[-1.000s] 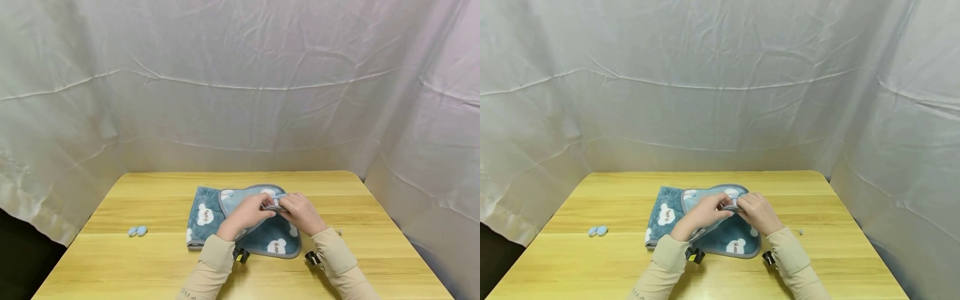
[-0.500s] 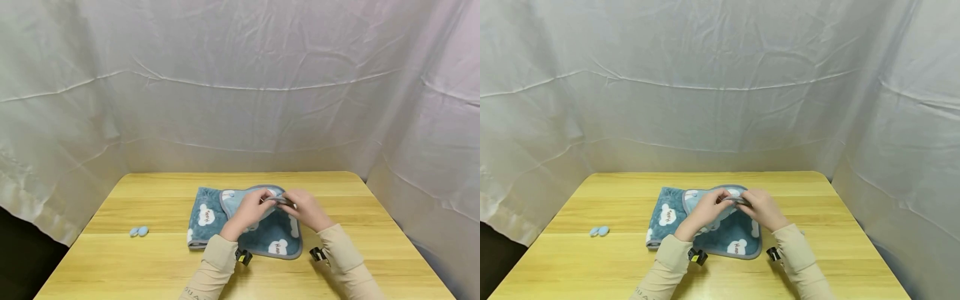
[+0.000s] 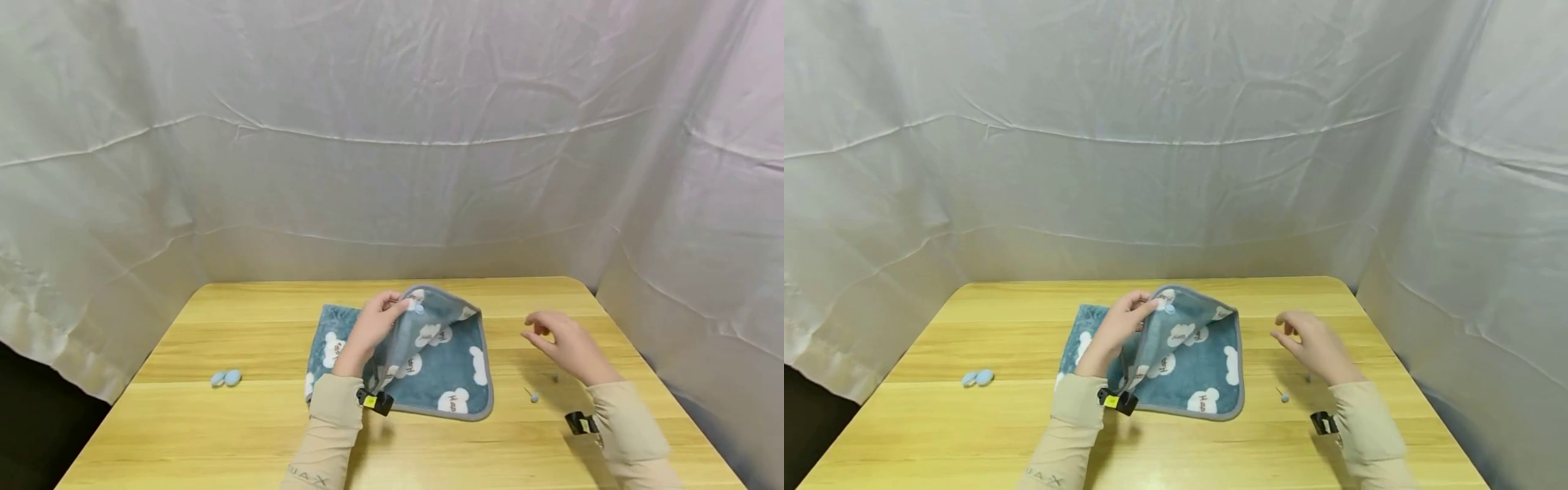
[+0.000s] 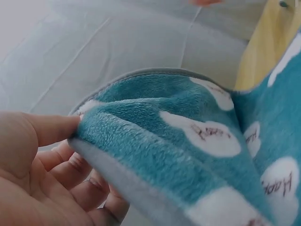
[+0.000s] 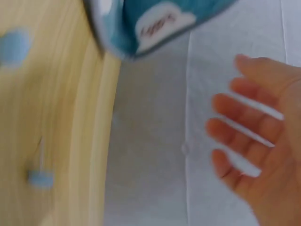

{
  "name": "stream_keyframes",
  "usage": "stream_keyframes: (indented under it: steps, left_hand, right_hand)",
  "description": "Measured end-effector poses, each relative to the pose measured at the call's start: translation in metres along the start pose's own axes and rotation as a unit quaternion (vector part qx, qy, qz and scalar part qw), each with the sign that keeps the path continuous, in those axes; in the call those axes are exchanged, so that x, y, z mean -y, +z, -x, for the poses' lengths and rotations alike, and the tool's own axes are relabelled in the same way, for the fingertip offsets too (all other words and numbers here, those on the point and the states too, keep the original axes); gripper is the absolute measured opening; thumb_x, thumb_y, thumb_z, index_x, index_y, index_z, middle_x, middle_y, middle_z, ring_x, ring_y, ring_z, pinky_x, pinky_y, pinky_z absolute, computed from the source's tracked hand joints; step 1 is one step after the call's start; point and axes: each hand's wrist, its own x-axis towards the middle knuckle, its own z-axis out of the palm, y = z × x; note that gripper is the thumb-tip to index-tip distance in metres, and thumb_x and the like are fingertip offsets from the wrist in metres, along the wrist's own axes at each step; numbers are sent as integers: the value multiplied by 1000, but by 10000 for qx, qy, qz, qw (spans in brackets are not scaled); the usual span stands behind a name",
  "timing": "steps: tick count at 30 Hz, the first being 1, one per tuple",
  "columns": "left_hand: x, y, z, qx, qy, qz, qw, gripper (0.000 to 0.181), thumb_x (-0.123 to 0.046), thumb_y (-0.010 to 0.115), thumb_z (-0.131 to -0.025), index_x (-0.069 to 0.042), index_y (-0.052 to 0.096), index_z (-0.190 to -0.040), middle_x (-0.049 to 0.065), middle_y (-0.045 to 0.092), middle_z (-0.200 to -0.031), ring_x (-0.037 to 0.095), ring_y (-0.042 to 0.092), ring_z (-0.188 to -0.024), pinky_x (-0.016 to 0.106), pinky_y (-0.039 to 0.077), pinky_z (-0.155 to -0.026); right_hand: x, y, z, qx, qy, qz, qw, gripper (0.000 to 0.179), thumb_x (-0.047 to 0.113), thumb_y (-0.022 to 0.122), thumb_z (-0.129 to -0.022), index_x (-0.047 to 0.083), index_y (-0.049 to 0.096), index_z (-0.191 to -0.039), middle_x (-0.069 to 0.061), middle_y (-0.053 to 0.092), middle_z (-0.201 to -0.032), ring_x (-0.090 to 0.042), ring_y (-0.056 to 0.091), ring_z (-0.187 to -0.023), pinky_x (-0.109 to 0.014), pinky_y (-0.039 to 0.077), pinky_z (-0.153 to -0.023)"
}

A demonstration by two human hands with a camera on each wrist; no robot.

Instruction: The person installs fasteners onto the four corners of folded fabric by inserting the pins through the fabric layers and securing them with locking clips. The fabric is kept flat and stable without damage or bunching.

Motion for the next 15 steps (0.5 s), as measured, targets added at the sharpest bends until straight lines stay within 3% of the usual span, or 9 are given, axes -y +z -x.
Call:
stream_keyframes:
  steps: [3,7,10,15]
  left_hand:
    - [9,-11,-5,-261,-306,279,9988,22,-23,60,-97,-4,65,-107,-2,61,-83,10,53,-70,28,47,-66]
    - [22,-27,-10,-406,-717,609,9947,21,-19,59,-98,-1,63,-107,-3,57,-83,10,54,-70,27,50,-67]
    - [33,-37,-11,-419,-975,763,9914,21,-16,57,-98,2,63,-110,-1,56,-85,11,55,-71,25,50,-65]
    - [49,-51,-12,-401,-1227,736,9889,29,-12,56,-98,3,60,-123,4,61,-94,11,59,-74,23,51,-66]
  right_hand:
    - [-11,-5,11,806,515,22,9954,17,16,74,-85,8,67,-99,0,63,-83,-14,56,-74,-33,46,-64]
    - [-21,-6,22,1638,896,-35,9824,23,16,75,-83,5,67,-102,-6,64,-84,-17,58,-73,-34,46,-61]
    - [-26,-3,27,2021,998,-138,9742,28,14,76,-79,4,65,-102,-7,62,-83,-18,57,-72,-35,46,-61]
    - [-31,3,31,2280,1161,-335,9661,32,12,79,-72,5,63,-99,-5,59,-80,-16,53,-71,-33,45,-62]
